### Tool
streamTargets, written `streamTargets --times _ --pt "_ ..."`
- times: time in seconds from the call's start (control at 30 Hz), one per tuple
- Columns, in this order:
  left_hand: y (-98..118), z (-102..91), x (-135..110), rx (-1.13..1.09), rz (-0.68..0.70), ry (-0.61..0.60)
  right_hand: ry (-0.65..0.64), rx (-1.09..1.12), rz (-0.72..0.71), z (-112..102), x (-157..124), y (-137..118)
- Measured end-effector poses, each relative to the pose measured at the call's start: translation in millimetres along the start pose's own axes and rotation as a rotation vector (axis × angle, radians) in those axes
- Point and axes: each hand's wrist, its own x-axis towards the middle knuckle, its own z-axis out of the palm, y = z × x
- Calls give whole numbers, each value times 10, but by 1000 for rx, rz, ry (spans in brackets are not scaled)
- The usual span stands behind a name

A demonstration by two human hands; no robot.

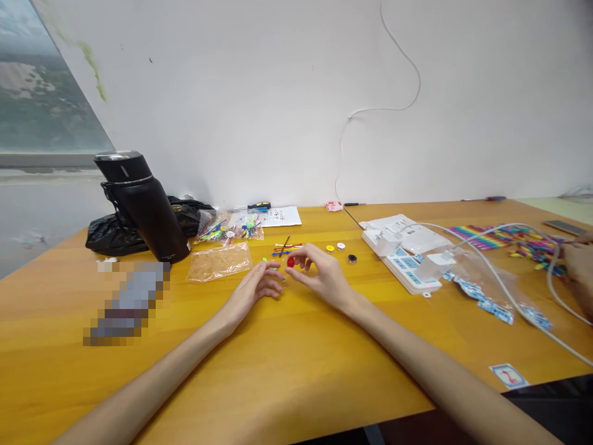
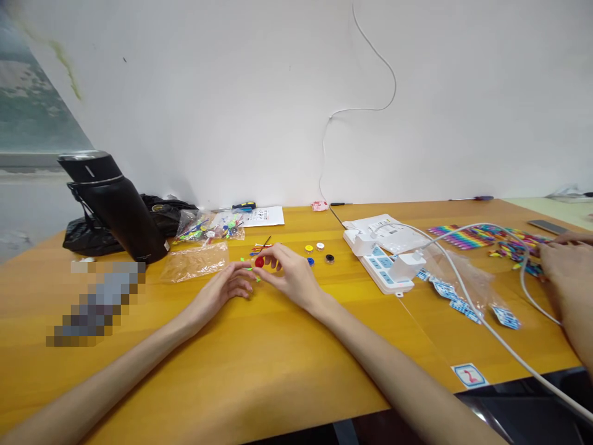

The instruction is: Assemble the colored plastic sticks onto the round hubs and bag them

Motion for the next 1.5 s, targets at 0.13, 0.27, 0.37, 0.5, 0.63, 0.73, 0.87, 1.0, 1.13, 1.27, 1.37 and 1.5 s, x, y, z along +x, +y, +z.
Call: streamTargets --times 0.13,0.27,0.37,0.5,0.63,0.73,0.87,1.0,1.13,1.27,1.37,1.5 --pt "-7 -5 3 47 -1 -24 137 -53 14 -87 42 52" --pt "-9 -8 -9 76 7 -58 157 -55 -12 -92 52 68" --pt "0 -5 -20 89 9 -69 85 -68 -6 -52 42 84" --pt "14 -1 -25 103 8 -73 -38 -113 -18 0 19 152" --pt "14 -7 -21 118 3 -83 -58 -339 32 -34 9 301" --pt "20 -6 -25 133 6 -87 -36 -584 121 -120 8 437" --pt "39 16 -41 154 1 -73 -54 -781 209 -224 6 543" --pt "67 48 -63 171 7 -70 -116 -871 283 -260 3 548" --pt "105 2 -50 294 153 68 -142 -851 314 -264 2 536" --pt "95 -149 20 480 234 230 -149 -840 322 -273 6 527" --pt "60 -221 35 613 255 247 -120 -846 317 -279 12 514" --pt "63 -171 -39 854 305 55 -44 -787 255 -241 23 482"
